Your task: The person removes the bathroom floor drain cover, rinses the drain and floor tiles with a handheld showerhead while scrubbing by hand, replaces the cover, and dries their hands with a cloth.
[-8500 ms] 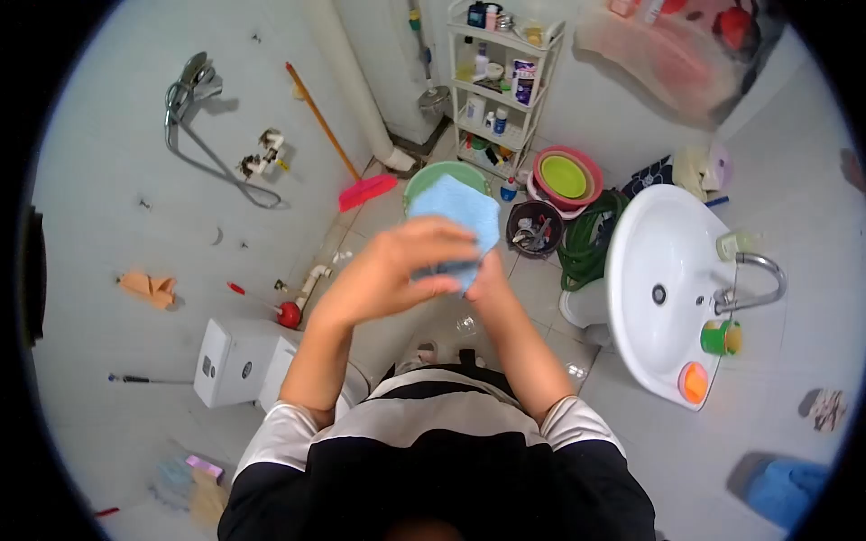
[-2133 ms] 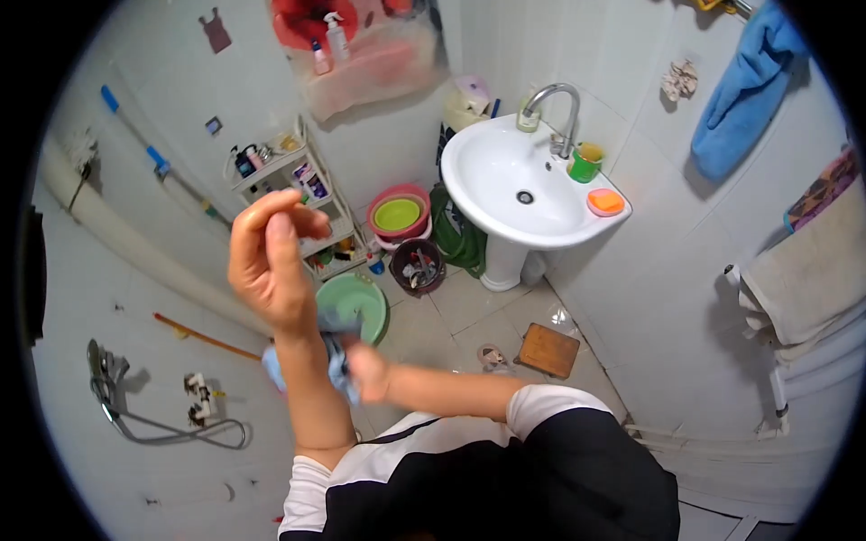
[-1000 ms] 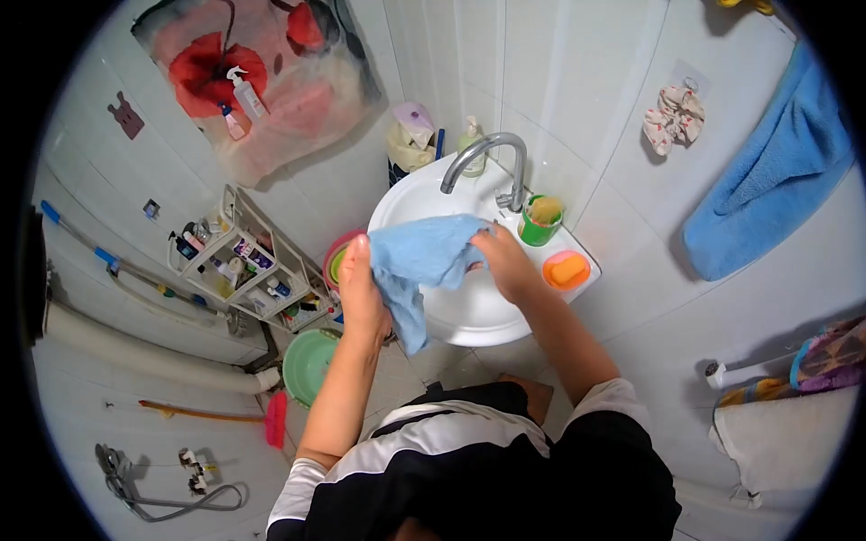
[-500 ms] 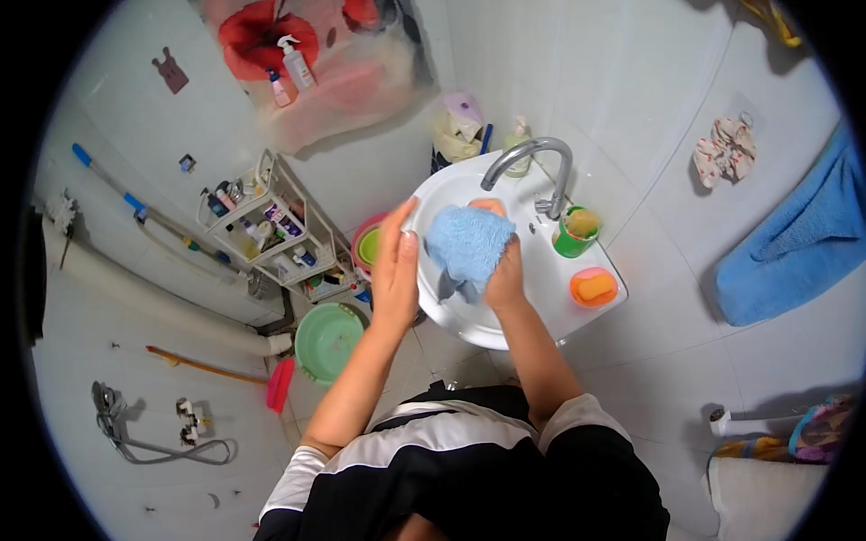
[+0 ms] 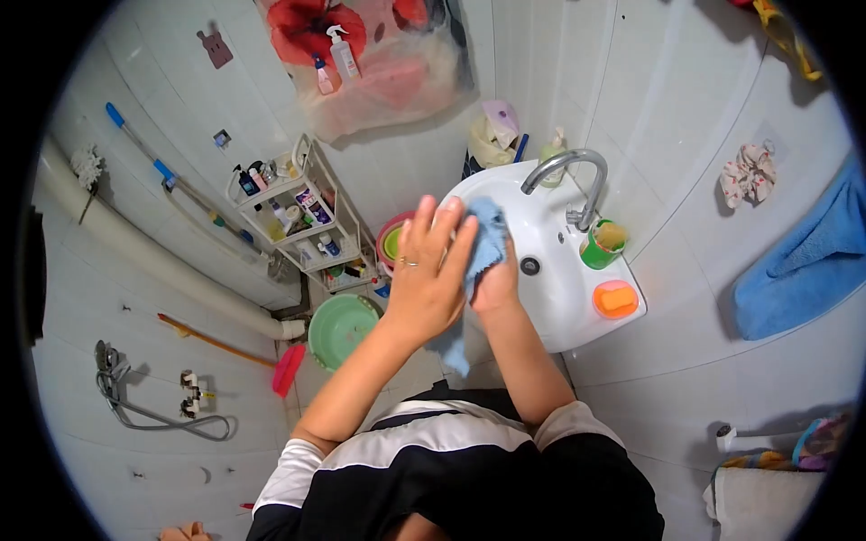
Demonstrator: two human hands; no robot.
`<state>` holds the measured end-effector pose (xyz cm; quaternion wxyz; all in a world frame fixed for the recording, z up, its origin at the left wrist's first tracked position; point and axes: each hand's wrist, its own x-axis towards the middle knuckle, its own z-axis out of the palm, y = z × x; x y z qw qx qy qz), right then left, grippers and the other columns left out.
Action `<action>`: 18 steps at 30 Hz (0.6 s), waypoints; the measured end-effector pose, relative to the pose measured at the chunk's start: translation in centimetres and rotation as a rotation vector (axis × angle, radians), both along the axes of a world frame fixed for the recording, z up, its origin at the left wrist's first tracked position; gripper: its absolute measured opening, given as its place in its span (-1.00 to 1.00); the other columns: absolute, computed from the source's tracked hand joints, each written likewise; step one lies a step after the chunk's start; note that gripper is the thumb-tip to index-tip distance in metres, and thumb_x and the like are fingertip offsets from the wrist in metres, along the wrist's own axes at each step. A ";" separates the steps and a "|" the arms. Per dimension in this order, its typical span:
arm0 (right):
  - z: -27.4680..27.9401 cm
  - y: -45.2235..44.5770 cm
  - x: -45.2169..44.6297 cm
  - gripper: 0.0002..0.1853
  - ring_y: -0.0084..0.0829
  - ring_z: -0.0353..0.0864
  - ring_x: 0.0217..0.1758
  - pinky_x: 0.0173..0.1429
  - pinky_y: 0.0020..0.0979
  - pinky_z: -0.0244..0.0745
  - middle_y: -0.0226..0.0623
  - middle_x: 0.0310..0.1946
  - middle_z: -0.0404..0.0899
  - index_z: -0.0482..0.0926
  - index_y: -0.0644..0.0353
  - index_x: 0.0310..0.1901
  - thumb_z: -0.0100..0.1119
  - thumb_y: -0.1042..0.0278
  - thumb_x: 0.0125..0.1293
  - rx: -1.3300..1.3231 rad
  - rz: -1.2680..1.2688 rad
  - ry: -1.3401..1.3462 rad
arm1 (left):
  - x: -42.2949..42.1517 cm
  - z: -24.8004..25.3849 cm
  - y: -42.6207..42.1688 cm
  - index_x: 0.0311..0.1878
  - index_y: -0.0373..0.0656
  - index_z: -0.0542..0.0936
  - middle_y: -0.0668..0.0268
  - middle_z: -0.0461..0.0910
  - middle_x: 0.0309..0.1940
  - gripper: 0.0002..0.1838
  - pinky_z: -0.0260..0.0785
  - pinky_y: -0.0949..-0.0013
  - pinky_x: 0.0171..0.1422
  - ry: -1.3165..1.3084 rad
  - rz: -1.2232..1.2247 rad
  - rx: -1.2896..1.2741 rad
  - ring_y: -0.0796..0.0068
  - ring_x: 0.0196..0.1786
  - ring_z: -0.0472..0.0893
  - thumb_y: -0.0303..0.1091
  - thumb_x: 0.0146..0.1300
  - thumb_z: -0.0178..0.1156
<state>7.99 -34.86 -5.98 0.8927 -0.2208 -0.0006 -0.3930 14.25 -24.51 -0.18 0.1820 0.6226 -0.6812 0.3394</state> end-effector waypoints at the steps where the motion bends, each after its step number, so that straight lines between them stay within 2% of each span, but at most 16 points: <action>1: 1.4 0.0 -0.3 -0.48 -0.28 0.38 0.21 0.30 -0.25 0.28 -0.17 0.16 0.36 0.26 0.20 0.24 -0.27 -0.01 0.42 0.038 0.037 -0.046 | -0.2 0.5 0.6 0.28 -0.24 0.30 0.09 0.13 0.36 -0.32 -0.07 -0.06 0.39 0.172 -0.064 -0.020 -0.02 0.44 0.04 -0.11 0.11 0.14; 2: 2.8 0.3 -0.7 -0.46 -0.20 0.36 0.24 0.33 -0.17 0.25 -0.13 0.21 0.32 0.21 0.20 0.27 -0.30 -0.01 0.43 0.077 0.074 -0.091 | -0.3 1.1 1.2 0.28 -0.25 0.29 0.07 0.13 0.36 -0.31 -0.09 -0.09 0.40 0.346 -0.129 -0.039 -0.04 0.44 0.03 -0.09 0.12 0.12; 3: 4.2 1.0 -1.1 -0.44 -0.19 0.38 0.24 0.30 -0.13 0.29 -0.09 0.23 0.29 0.19 0.24 0.28 -0.20 0.02 0.40 0.030 0.140 -0.143 | -0.4 1.6 1.6 0.27 -0.31 0.28 -0.01 0.14 0.34 -0.27 -0.13 -0.13 0.39 0.336 -0.187 0.028 -0.11 0.42 0.05 0.04 0.15 0.07; 4: 4.9 2.0 -1.2 -0.44 -0.19 0.38 0.24 0.30 -0.13 0.29 -0.09 0.23 0.29 0.19 0.24 0.28 -0.20 0.02 0.40 0.031 0.138 -0.138 | -0.6 0.5 1.7 0.27 -0.31 0.28 -0.01 0.14 0.34 -0.27 -0.13 -0.13 0.39 0.341 -0.189 0.028 -0.11 0.42 0.05 0.04 0.15 0.07; 6: 5.5 4.0 -0.9 -0.47 -0.20 0.44 0.16 0.22 -0.15 0.38 -0.06 0.13 0.38 0.27 0.29 0.21 -0.07 0.08 0.34 -0.425 0.178 0.049 | -1.1 -2.9 1.5 0.24 -0.37 0.27 -0.12 0.13 0.29 -0.25 -0.18 -0.12 0.40 0.385 -0.195 0.059 -0.19 0.36 0.09 0.11 0.21 0.00; 7: 4.9 4.1 -0.8 -0.70 -0.35 0.59 -0.18 -0.09 -0.34 0.53 -0.15 -0.19 0.56 0.45 0.26 -0.03 0.09 0.32 0.23 -0.367 0.081 0.272 | -1.1 -3.7 1.4 0.21 -0.41 0.27 -0.17 0.13 0.23 -0.24 -0.18 -0.03 0.41 0.538 -0.262 0.044 -0.17 0.31 0.10 0.18 0.27 -0.13; 8: 4.1 3.6 -0.3 -0.70 -0.35 0.59 -0.18 -0.09 -0.34 0.53 -0.15 -0.19 0.56 0.45 0.26 -0.03 0.09 0.32 0.23 -0.370 0.072 0.264 | -0.9 -3.4 1.4 0.21 -0.41 0.27 -0.17 0.13 0.23 -0.24 -0.18 -0.03 0.41 0.529 -0.270 0.044 -0.17 0.31 0.10 0.18 0.27 -0.13; 10: 2.6 3.0 0.0 -0.85 -0.45 0.55 -0.40 -0.31 -0.46 0.47 -0.23 -0.44 0.56 0.50 0.25 -0.26 0.09 0.36 0.19 -0.362 0.009 0.218 | -1.2 -2.6 2.3 0.20 -0.45 0.25 -0.14 0.10 0.24 -0.21 -0.18 0.04 0.42 1.098 -0.528 0.226 -0.10 0.35 0.03 0.21 0.30 -0.25; 11: 3.3 3.5 0.2 -0.88 -0.49 0.50 -0.49 -0.41 -0.48 0.40 -0.27 -0.53 0.52 0.50 0.24 -0.35 0.09 0.37 0.17 -0.335 -0.052 0.223 | -1.3 -2.1 2.4 0.25 -0.45 0.23 -0.03 0.09 0.30 -0.17 -0.21 0.13 0.44 1.164 -0.583 0.231 0.08 0.41 -0.03 0.24 0.32 -0.36; 12: 3.5 3.6 0.2 -0.88 -0.49 0.50 -0.49 -0.41 -0.48 0.40 -0.27 -0.53 0.52 0.50 0.24 -0.35 0.09 0.37 0.17 -0.332 -0.049 0.226 | -1.1 -2.1 2.4 0.25 -0.45 0.23 -0.03 0.09 0.30 -0.17 -0.21 0.13 0.44 1.169 -0.580 0.233 0.08 0.41 -0.03 0.24 0.32 -0.36; 14: 3.9 3.2 0.6 -0.85 -0.50 0.49 -0.51 -0.39 -0.50 0.41 -0.30 -0.56 0.51 0.50 0.24 -0.37 0.11 0.32 0.19 -0.345 -0.106 0.291 | -0.8 -1.9 2.2 0.28 -0.45 0.20 0.06 0.08 0.34 -0.16 -0.25 0.21 0.47 1.678 -0.952 0.128 0.22 0.43 -0.02 0.23 0.33 -0.39; 15: 3.9 2.9 0.6 -0.78 -0.48 0.53 -0.39 -0.25 -0.49 0.44 -0.25 -0.45 0.55 0.50 0.26 -0.29 0.04 0.25 0.27 -0.397 -0.117 0.308 | -0.4 -1.0 2.6 0.27 -0.43 0.23 0.15 0.08 0.37 -0.29 -0.40 0.25 0.50 2.074 -1.233 0.107 0.30 0.44 -0.03 0.09 0.40 -0.37; 16: 4.3 2.7 0.9 -0.78 -0.48 0.53 -0.39 -0.25 -0.49 0.44 -0.25 -0.45 0.55 0.50 0.26 -0.29 0.04 0.25 0.27 -0.397 -0.118 0.308 | 0.5 -0.5 2.8 0.29 -0.45 0.21 0.16 0.08 0.39 -0.23 -0.25 0.24 0.50 2.210 -1.310 0.124 0.29 0.46 -0.01 0.16 0.39 -0.38; 18: 5.3 2.9 1.3 -0.68 -0.44 0.55 -0.19 -0.03 -0.44 0.43 -0.20 -0.27 0.57 0.48 0.30 -0.15 -0.07 0.17 0.35 -0.284 -0.009 0.139 | 1.5 0.2 3.1 0.28 -0.44 0.21 0.13 0.10 0.39 -0.21 -0.03 0.23 0.45 2.649 -1.311 -0.068 0.26 0.44 0.07 0.19 0.37 -0.35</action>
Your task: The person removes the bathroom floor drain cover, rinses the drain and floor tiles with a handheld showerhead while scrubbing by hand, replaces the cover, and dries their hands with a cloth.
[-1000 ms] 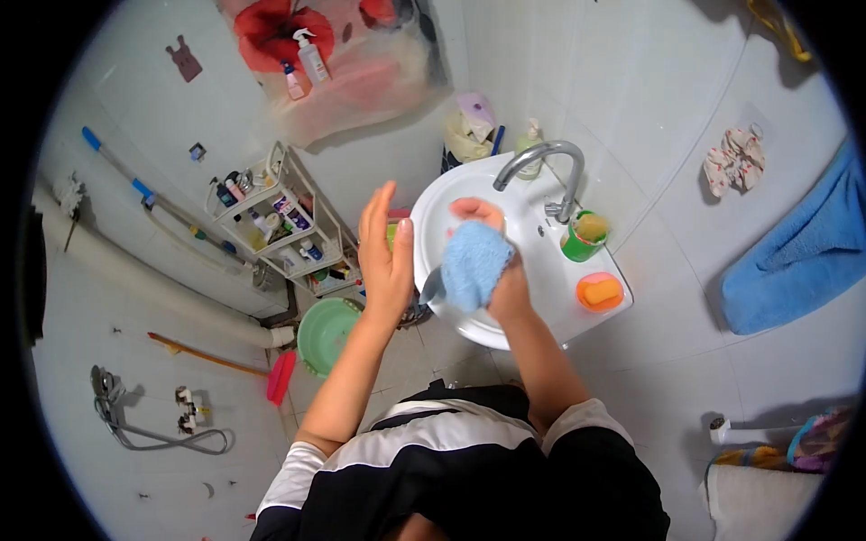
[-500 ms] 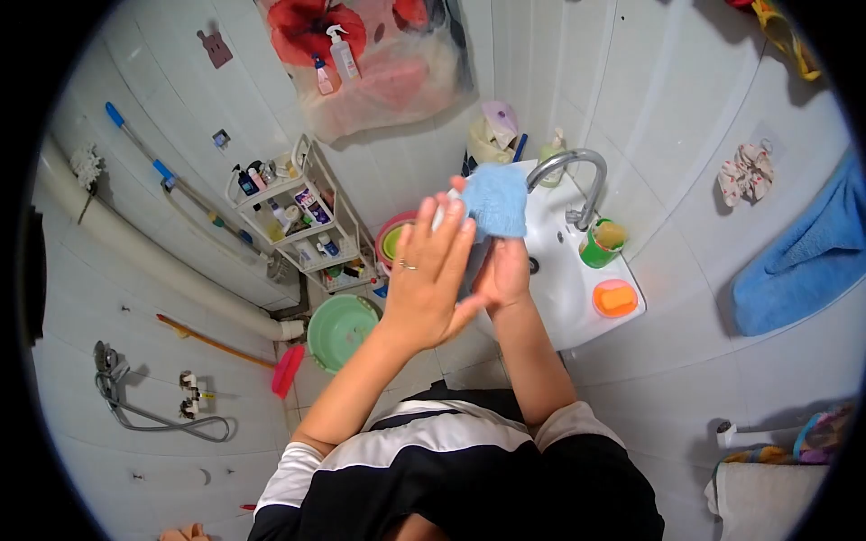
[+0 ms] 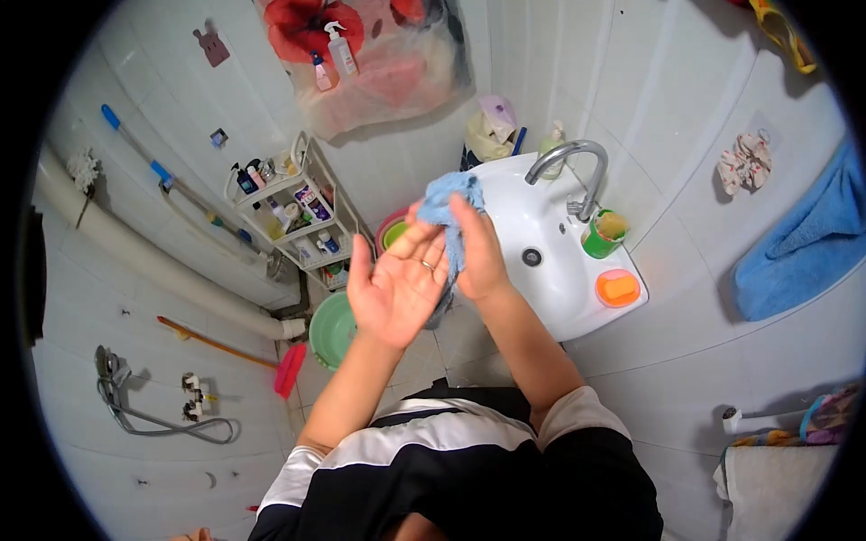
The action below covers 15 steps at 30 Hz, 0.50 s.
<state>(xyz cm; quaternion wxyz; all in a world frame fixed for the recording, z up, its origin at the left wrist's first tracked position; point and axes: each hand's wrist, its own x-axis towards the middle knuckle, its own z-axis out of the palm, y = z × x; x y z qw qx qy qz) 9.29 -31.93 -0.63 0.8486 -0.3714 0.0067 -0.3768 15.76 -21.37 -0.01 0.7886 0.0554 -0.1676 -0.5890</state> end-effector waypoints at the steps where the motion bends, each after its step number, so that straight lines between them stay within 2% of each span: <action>1: 0.4 0.0 -0.1 -0.61 -0.41 0.52 -0.03 0.12 -0.39 0.39 -0.18 -0.12 0.54 0.44 0.33 -0.04 -0.16 0.13 0.41 0.160 0.049 -0.049 | 0.4 0.6 0.3 0.29 -0.45 0.18 0.05 0.13 0.37 -0.20 -0.03 0.17 0.46 0.028 -0.032 -0.115 0.21 0.45 0.06 0.19 0.35 -0.27; 2: 0.2 -0.3 -0.1 -0.61 -0.41 0.52 -0.03 0.12 -0.39 0.39 -0.18 -0.12 0.54 0.44 0.33 -0.04 -0.16 0.13 0.41 0.160 0.053 -0.047 | 0.9 0.6 0.4 0.29 -0.45 0.18 0.05 0.13 0.37 -0.20 -0.03 0.17 0.46 0.029 -0.028 -0.116 0.21 0.45 0.06 0.19 0.35 -0.27; 4: -0.4 -1.0 0.1 -0.60 -0.40 0.52 -0.01 0.14 -0.36 0.39 -0.20 -0.09 0.54 0.45 0.31 -0.03 -0.14 0.10 0.41 0.165 -0.167 -0.066 | 1.8 0.1 0.5 0.29 -0.43 0.20 0.06 0.09 0.39 -0.23 -0.01 0.12 0.45 0.137 0.075 -0.069 0.17 0.46 0.03 0.16 0.34 -0.21; 5: -0.1 -0.6 0.2 -0.61 -0.48 0.53 -0.08 0.09 -0.40 0.42 -0.26 -0.15 0.53 0.45 0.29 -0.04 -0.11 0.08 0.41 0.190 -0.239 -0.028 | 2.4 -0.5 0.5 0.27 -0.31 0.28 0.14 0.22 0.32 -0.29 0.06 0.12 0.40 0.091 0.133 0.026 0.21 0.38 0.18 0.16 0.33 -0.17; 6: -0.3 -0.3 0.1 -0.61 -0.48 0.53 -0.08 0.09 -0.40 0.42 -0.26 -0.15 0.53 0.45 0.29 -0.04 -0.11 0.08 0.41 0.189 -0.236 -0.024 | 2.6 -1.1 0.5 0.27 -0.31 0.28 0.14 0.22 0.32 -0.29 0.06 0.12 0.40 0.095 0.136 0.025 0.21 0.38 0.18 0.16 0.33 -0.17; 8: -1.3 0.5 -0.1 -0.62 -0.58 0.50 -0.18 0.03 -0.47 0.42 -0.32 -0.21 0.51 0.44 0.28 -0.03 -0.08 0.08 0.41 -0.170 -0.336 0.191 | 2.7 -1.5 0.6 0.27 -0.12 0.31 0.24 0.30 0.21 -0.35 0.17 0.18 0.29 -0.443 0.384 0.602 0.33 0.22 0.33 0.19 0.33 -0.17; 9: -1.6 1.1 -0.2 -0.59 -0.50 0.43 -0.06 0.12 -0.42 0.34 -0.25 -0.09 0.43 0.36 0.29 0.06 -0.08 0.09 0.41 -0.337 -0.355 0.260 | 2.9 -1.6 0.7 0.22 -0.05 0.35 0.34 0.45 -0.13 -0.43 0.30 0.18 0.09 -0.292 0.268 0.568 0.44 -0.05 0.42 0.15 0.32 -0.10; 10: -2.0 2.2 0.2 -0.54 -0.43 0.36 0.06 0.20 -0.37 0.25 -0.19 0.02 0.36 0.27 0.29 0.14 -0.08 0.09 0.40 -0.542 -0.336 0.307 | 2.6 -1.4 0.4 0.22 -0.05 0.35 0.34 0.45 -0.13 -0.43 0.30 0.18 0.09 -0.293 0.269 0.567 0.44 -0.05 0.42 0.15 0.32 -0.10; 12: -3.2 5.1 1.4 -0.41 -0.28 0.23 0.31 0.37 -0.28 0.07 -0.07 0.25 0.21 0.11 0.31 0.31 -0.07 0.10 0.40 -0.945 -0.345 0.354 | 1.7 -0.7 -0.6 0.25 -0.07 0.32 0.33 0.48 -0.16 -0.41 0.35 0.30 -0.02 -0.167 0.303 0.354 0.46 -0.14 0.46 0.12 0.30 -0.01; 13: -4.3 5.8 1.7 -0.44 -0.04 0.01 0.42 0.45 -0.22 -0.15 0.08 0.31 0.11 0.13 0.35 0.30 -0.05 0.21 0.38 -1.013 -0.427 0.283 | 2.7 -1.6 -0.8 0.27 -0.07 0.28 0.31 0.50 -0.15 -0.37 0.38 0.38 -0.05 -0.277 0.243 0.345 0.46 -0.20 0.50 0.08 0.25 0.09; 14: -5.0 5.7 2.0 -0.33 0.04 -0.07 0.45 0.47 -0.21 -0.23 -0.09 0.38 0.04 0.11 0.27 0.34 0.02 0.06 0.33 -0.803 -0.246 0.303 | 3.2 -2.5 -1.4 0.35 -0.03 0.20 0.32 0.50 -0.09 -0.27 0.38 0.31 0.07 -0.379 0.298 0.384 0.44 -0.09 0.50 0.09 0.20 0.16; 15: -5.4 5.6 2.0 -0.33 0.04 -0.07 0.45 0.47 -0.21 -0.23 -0.09 0.38 0.04 0.11 0.27 0.34 0.02 0.06 0.33 -0.805 -0.243 0.303 | 3.4 -3.2 -1.5 0.35 -0.03 0.20 0.32 0.50 -0.09 -0.27 0.38 0.31 0.07 -0.377 0.300 0.383 0.44 -0.09 0.50 0.09 0.20 0.16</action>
